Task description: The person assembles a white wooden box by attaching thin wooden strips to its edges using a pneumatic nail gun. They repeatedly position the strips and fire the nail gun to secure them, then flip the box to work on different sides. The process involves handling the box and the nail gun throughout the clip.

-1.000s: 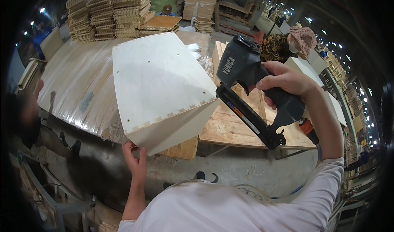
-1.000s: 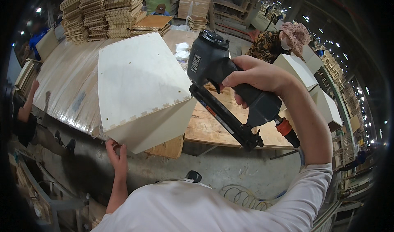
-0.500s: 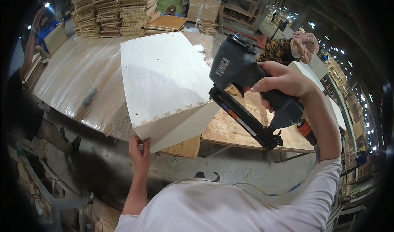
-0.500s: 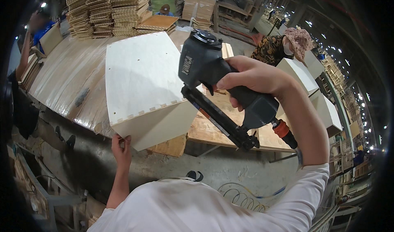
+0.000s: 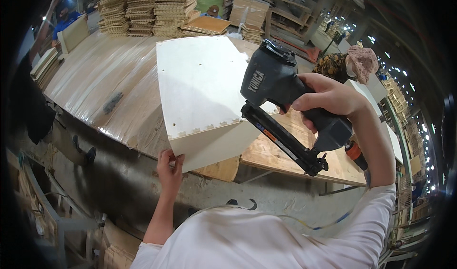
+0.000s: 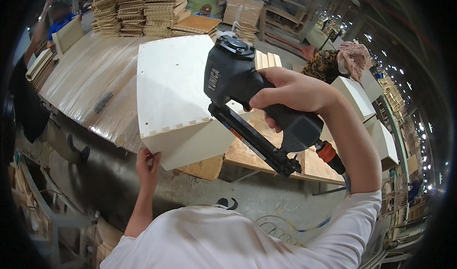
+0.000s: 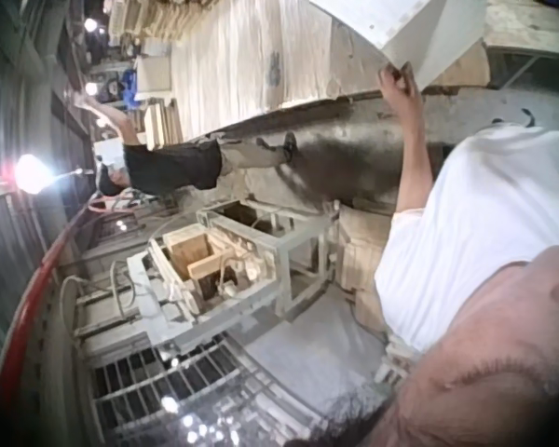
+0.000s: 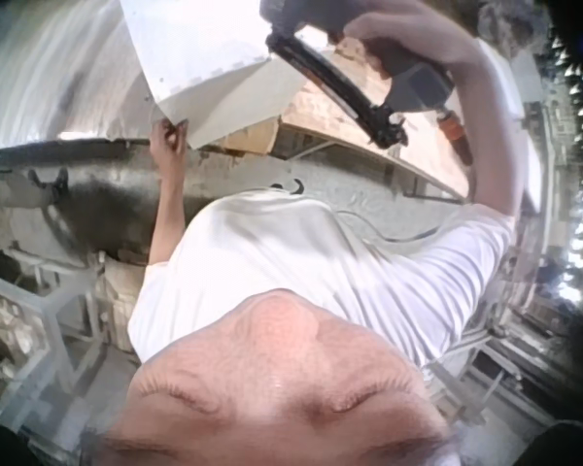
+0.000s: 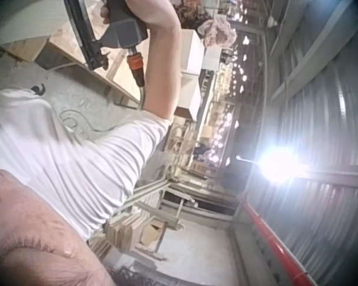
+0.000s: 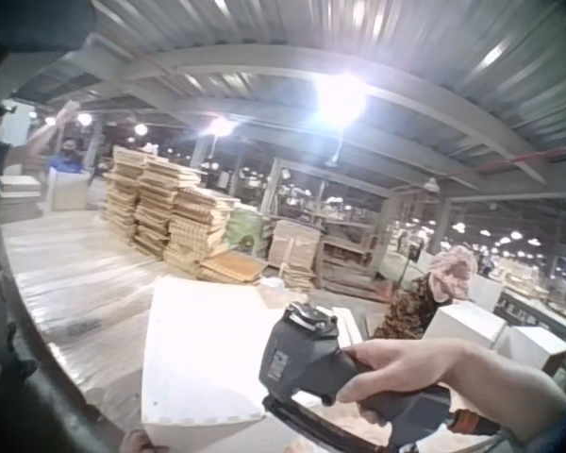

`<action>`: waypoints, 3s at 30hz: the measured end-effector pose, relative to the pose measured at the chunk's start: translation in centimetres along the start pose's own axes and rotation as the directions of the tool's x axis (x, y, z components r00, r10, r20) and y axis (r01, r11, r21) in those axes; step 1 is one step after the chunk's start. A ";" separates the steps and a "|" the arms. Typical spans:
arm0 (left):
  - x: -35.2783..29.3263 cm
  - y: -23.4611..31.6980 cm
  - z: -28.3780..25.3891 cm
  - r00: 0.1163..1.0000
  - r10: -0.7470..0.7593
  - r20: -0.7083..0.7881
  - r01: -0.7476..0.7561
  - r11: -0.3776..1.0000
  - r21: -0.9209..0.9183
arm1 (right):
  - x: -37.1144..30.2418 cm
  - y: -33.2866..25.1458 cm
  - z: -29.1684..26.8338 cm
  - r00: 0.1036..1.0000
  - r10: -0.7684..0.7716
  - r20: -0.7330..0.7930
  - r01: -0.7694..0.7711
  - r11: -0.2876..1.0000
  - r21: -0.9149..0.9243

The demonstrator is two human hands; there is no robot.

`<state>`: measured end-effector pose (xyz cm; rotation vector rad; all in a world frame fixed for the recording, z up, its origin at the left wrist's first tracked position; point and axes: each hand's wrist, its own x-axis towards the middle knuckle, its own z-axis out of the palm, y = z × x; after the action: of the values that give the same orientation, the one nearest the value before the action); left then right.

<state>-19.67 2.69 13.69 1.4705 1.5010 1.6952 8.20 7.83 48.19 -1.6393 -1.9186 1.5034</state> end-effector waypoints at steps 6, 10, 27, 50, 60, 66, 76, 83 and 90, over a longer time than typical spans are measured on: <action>0.0 0.3 -0.5 0.997 -0.067 0.034 0.066 0.998 0.014 | 0.5 -1.7 1.7 0.994 -0.073 0.084 0.073 0.997 0.005; 0.2 0.7 -0.6 0.998 -0.019 0.059 0.018 1.000 0.026 | 1.7 -1.9 2.3 0.986 -0.065 0.155 0.065 0.998 -0.001; -4.1 -4.4 -5.8 0.984 -0.178 -0.014 0.178 0.979 0.093 | 3.9 -6.2 7.0 0.939 -0.171 0.299 0.198 0.978 -0.061; -2.0 -6.3 1.5 0.904 -0.296 0.308 0.300 0.953 0.036 | -3.6 22.4 -2.7 0.703 -0.140 -0.698 0.370 0.909 0.190; 0.1 14.8 4.9 0.932 -0.020 0.362 0.054 0.995 -0.084 | 6.4 42.8 2.8 0.781 0.182 -0.597 0.087 0.915 0.394; 10.2 17.0 3.0 0.961 -0.174 0.215 0.230 0.935 -0.269 | 8.0 43.5 2.8 0.828 0.199 -0.525 0.045 0.908 0.416; 25.5 6.1 -4.3 0.974 -0.214 0.072 0.222 0.856 -0.467 | 8.4 42.0 1.9 0.810 0.202 -0.550 -0.029 0.951 0.307; 21.9 1.4 -0.7 0.934 -0.323 0.149 0.333 0.644 -0.689 | 7.2 41.4 2.3 0.771 0.201 -0.604 -0.039 0.962 0.270; 7.8 -11.5 1.8 0.921 -0.210 0.327 0.256 0.961 -0.102 | 8.3 41.0 3.2 0.810 0.164 -0.564 -0.003 0.961 0.276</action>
<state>-24.23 13.70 6.29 1.3499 1.2958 1.3266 28.26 7.40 11.31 -1.8009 -1.2702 1.0394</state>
